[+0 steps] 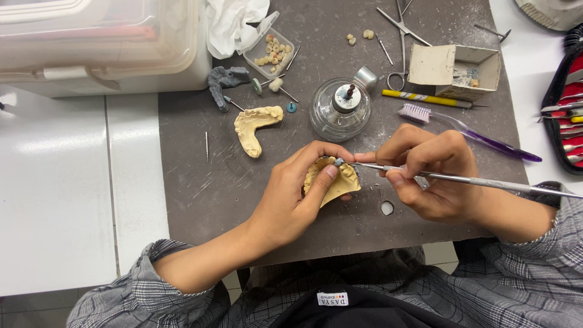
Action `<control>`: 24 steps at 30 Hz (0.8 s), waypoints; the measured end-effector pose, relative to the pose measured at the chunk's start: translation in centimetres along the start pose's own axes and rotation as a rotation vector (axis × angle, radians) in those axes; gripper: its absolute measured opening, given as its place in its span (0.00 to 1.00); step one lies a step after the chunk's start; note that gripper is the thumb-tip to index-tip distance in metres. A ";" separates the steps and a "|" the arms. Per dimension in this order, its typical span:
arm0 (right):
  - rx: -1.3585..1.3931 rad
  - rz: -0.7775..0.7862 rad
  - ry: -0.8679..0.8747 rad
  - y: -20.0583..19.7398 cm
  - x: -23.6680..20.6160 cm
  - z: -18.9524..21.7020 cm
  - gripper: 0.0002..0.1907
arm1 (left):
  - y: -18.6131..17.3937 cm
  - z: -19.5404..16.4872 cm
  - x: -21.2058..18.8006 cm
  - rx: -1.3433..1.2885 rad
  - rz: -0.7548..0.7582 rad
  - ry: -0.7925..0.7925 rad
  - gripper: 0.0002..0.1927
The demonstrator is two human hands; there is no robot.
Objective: The person holds a plaster dental model in one hand and uses a metal wax spatula to shape and smooth wax on the model's teeth, periodically warming the spatula tip over a small burner flame and repositioning the model to work on different teeth.
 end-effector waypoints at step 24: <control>-0.029 -0.004 0.020 -0.1 -0.1 -0.3 0.17 | 0.1 0.3 0.0 -0.037 0.010 -0.048 0.10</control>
Point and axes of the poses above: each hand's wrist, its own x-axis towards the middle knuckle, its own y-axis out of the palm, z = x × y, the point moved 5 cm from there along x, towards the middle knuckle, and after that the axes turned 1 degree about -z, right-handed, at the moved point
